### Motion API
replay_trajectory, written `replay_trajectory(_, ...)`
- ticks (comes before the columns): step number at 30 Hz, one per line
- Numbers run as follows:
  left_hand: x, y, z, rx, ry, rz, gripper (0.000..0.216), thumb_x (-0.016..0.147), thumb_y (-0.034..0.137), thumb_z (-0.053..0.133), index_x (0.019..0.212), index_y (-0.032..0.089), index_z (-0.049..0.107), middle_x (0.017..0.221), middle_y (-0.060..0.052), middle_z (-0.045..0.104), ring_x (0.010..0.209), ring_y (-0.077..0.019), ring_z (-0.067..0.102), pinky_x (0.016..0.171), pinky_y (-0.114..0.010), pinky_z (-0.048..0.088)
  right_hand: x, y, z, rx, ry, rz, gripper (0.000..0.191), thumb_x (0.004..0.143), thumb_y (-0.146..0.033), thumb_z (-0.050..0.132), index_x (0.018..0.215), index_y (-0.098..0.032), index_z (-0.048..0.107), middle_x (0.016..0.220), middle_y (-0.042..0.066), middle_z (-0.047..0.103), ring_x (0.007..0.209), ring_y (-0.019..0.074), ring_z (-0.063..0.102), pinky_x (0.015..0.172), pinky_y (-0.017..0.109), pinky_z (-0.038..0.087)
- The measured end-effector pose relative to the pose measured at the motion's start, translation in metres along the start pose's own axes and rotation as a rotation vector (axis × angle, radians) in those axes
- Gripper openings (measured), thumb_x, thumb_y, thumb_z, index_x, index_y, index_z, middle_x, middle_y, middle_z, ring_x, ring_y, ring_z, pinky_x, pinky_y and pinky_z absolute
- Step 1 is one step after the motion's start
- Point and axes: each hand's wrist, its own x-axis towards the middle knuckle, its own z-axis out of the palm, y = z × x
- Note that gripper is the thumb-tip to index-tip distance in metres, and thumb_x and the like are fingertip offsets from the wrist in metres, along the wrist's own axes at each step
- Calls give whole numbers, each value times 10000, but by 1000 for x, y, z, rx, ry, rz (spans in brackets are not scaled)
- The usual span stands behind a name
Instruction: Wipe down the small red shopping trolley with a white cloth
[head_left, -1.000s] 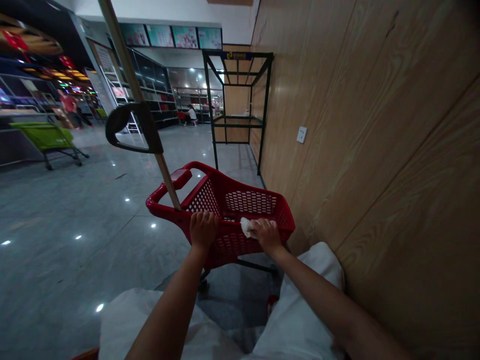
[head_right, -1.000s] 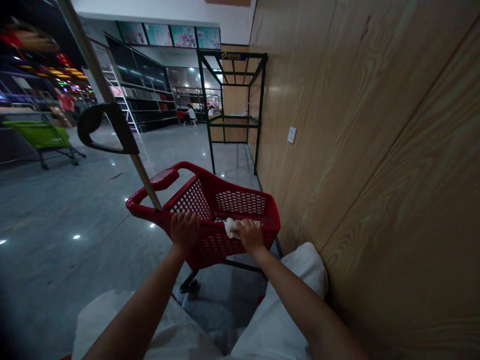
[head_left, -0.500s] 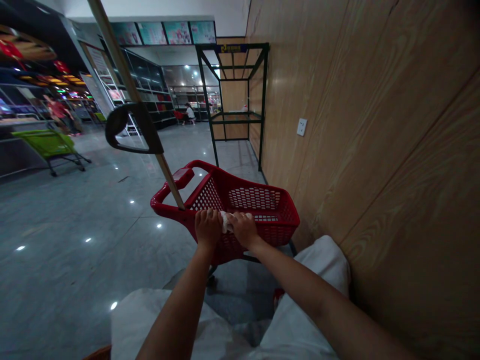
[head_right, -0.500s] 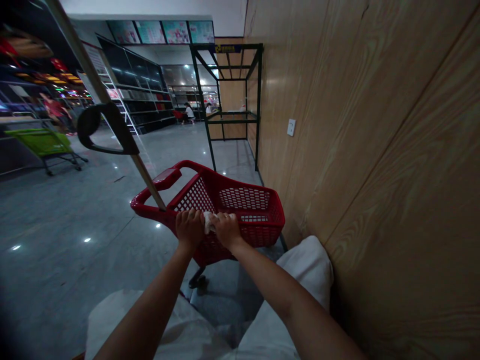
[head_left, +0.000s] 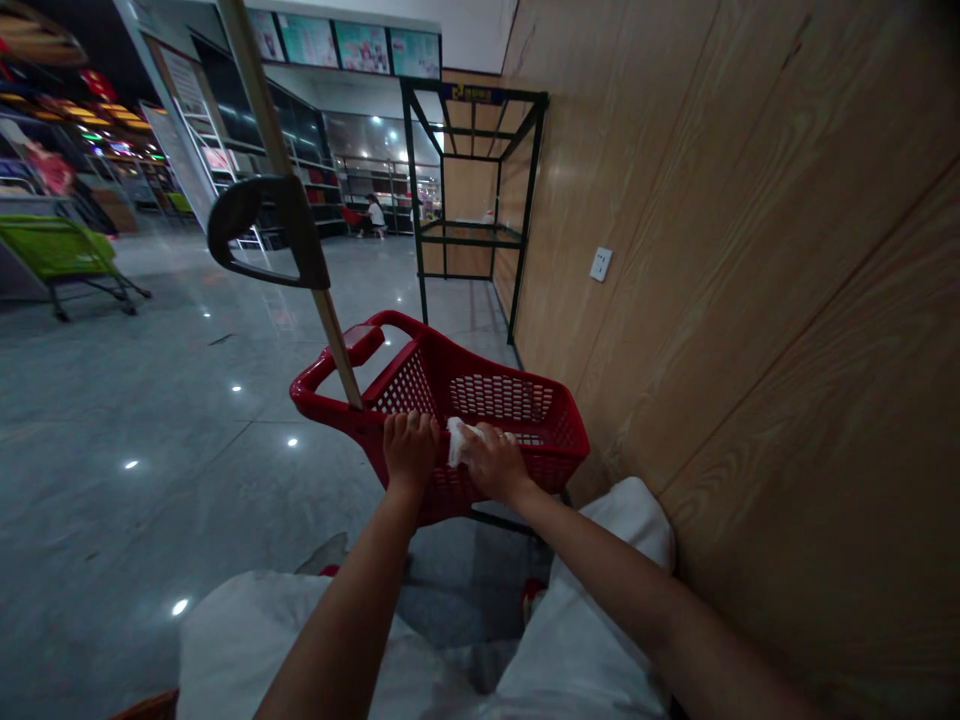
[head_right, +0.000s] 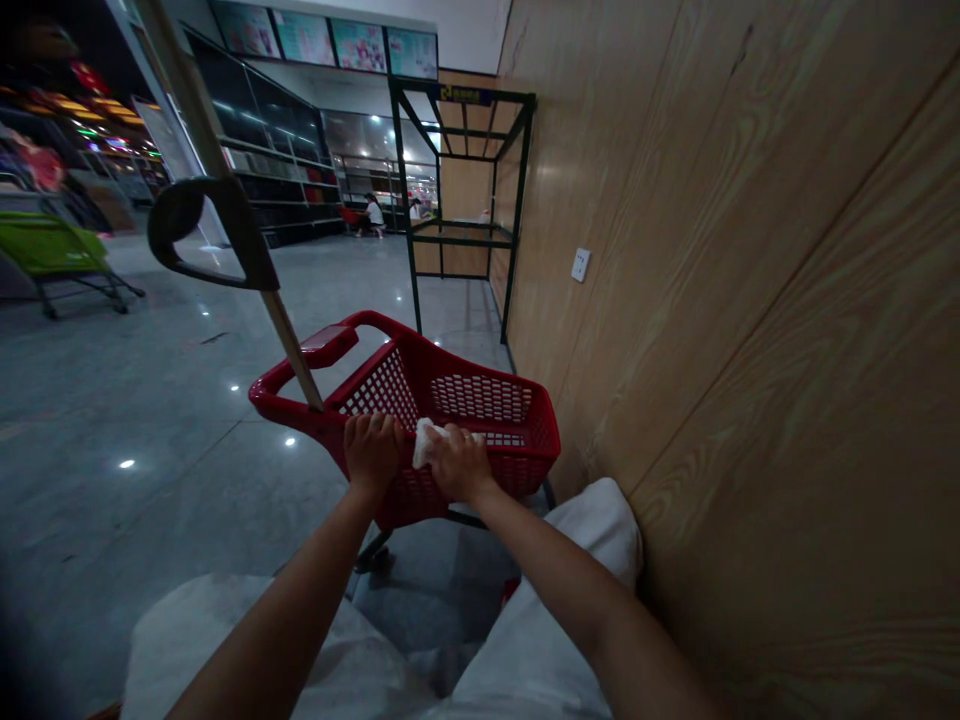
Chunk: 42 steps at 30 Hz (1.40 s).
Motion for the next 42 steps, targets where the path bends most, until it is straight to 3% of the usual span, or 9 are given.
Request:
replay_trajectory(3,0,-1,-2,-13,-35,21,259,903,246,398,759,218,611,794,-88,608,845,-258,514,892,-436,352,23,-33,0,58,27,60,516,896,-367,461,1397,-264,391,1169,78,569,991,228,494,863,371,310)
replay_trajectory(6,0,-4,-1,-18,-59,35,259,904,247,390,761,218,605,814,-93,612,864,-263,513,897,-439,351,33,-39,2,60,1,117,373,915,-338,450,1275,-257,508,1087,68,600,968,221,507,850,367,315)
replay_trajectory(14,-1,-8,2,-44,-73,27,276,911,283,375,749,223,590,814,-86,610,859,-253,514,925,-442,347,-8,36,2,-55,-94,69,308,904,-265,501,1206,-237,557,1021,65,617,927,208,509,783,323,310)
replay_trajectory(17,-1,-5,2,-43,-66,12,283,909,271,368,740,219,589,809,-89,612,863,-256,514,922,-441,350,-20,48,-1,-74,-82,101,333,892,-265,504,1219,-233,557,1037,69,617,939,211,509,800,329,306)
replay_trajectory(20,0,-2,2,-35,-37,-8,276,906,263,370,756,212,596,820,-96,615,883,-261,515,930,-446,343,-15,33,-4,-38,-39,106,410,893,-381,505,1285,-262,512,1084,71,605,953,217,510,802,332,306)
replay_trajectory(23,1,-1,4,0,-22,6,269,902,263,379,762,205,601,822,-102,615,886,-265,512,923,-447,345,4,1,-3,28,-1,99,502,893,-508,486,1350,-303,445,1136,72,593,950,213,516,798,326,308)
replay_trajectory(28,1,-5,6,51,16,68,259,897,271,400,744,202,598,790,-85,608,838,-252,510,894,-429,353,30,-31,1,87,7,232,322,906,-460,501,1157,-278,587,1013,52,629,943,211,528,839,344,314)
replay_trajectory(35,-1,-11,7,54,3,118,239,900,280,412,783,209,608,833,-84,627,861,-252,513,918,-429,348,11,5,-3,66,-59,131,269,904,-379,532,1148,-281,591,1007,26,644,956,203,531,980,408,255)
replay_trajectory(42,-3,-6,5,-18,-16,32,250,899,262,402,767,209,607,815,-87,614,879,-257,510,940,-439,342,-15,28,-4,17,-33,147,312,904,-275,534,1213,-260,571,1080,63,641,975,209,539,848,338,337)
